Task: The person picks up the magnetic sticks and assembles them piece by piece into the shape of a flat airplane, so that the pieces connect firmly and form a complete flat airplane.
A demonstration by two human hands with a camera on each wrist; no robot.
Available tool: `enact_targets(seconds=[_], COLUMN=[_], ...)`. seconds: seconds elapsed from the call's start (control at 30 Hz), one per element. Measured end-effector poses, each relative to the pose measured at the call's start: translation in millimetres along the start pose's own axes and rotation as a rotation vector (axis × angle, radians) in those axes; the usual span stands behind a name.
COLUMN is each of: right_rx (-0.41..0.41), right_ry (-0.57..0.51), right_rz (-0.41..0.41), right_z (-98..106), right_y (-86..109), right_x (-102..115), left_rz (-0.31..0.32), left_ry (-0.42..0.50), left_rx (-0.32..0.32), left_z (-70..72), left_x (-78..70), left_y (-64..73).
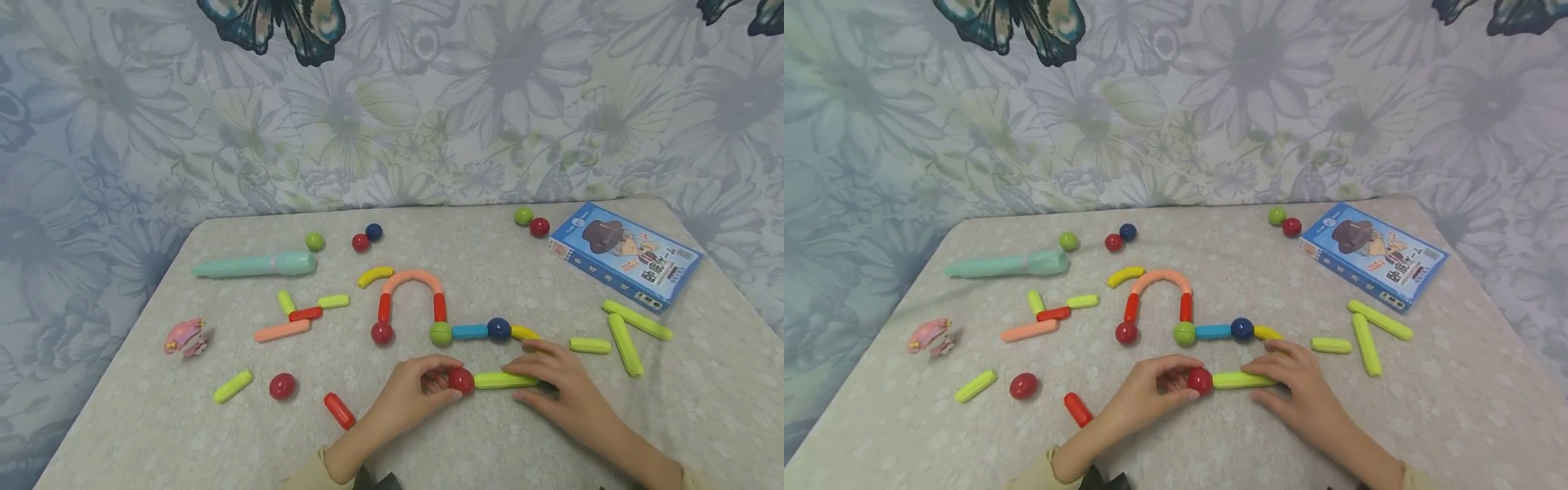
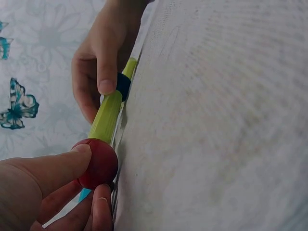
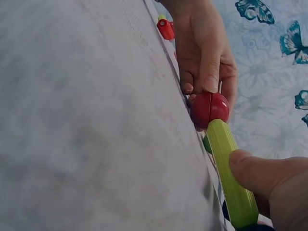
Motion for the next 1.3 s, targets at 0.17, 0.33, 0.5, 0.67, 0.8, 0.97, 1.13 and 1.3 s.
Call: enact_targets(seconds=[0.17,0.33,0.5,0.67,0.8,0.97,1.13,1.3], right_rx=[0.026,0.006,-0.024,-0.031,-0.026,-0.012,-0.012,-0.031], right_ry=[0.040,0.045,0.030,0.025,0.023,0.025,0.014,-0.022], right_rz=[-0.039,-0.058,-0.053,-0.056,-0.050,-0.052,-0.058,-0.028], right_z=[-6.3,-7.0,-4.9,-4.3,-4.9,-2.0,-1.8,-7.4], right_y=[-4.9,-6.8,-6.3,-5.2,-6.8,-10.5,-7.5,-4.5], right_x=[-0.6,-1.6,-1.0,-0.8,-0.7,-2.0,-3.7,0.2], left_rz=[0.001,-0.001,-0.015,-0.036,-0.066,-0.177,-0.208,-0.221], left_ry=[-0.005,0.000,-0.016,-0.099,-0.176,-0.237,-0.241,-0.335], left_rx=[0.005,0.013,0.046,0.048,-0.008,0.088,0.357,0.677], left_z=[0.8,0.9,8.3,44.8,79.9,78.8,8.0,-76.9], left_x=[-0.2,-1.0,-6.1,-16.2,-29.4,-66.5,-91.3,-105.8], left_y=[1.1,0.8,2.8,6.3,-3.2,-65.9,-147.8,-182.6])
Point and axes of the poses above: each hand's wrist, its own y-axis away from the middle knuckle, its own z-axis out of the back of the hand, x = y × z, the point moved 5 cm from there along -y, towards the middle knuckle, and after that the axes turned 7 degrees about -x, right-handed, at the moved point
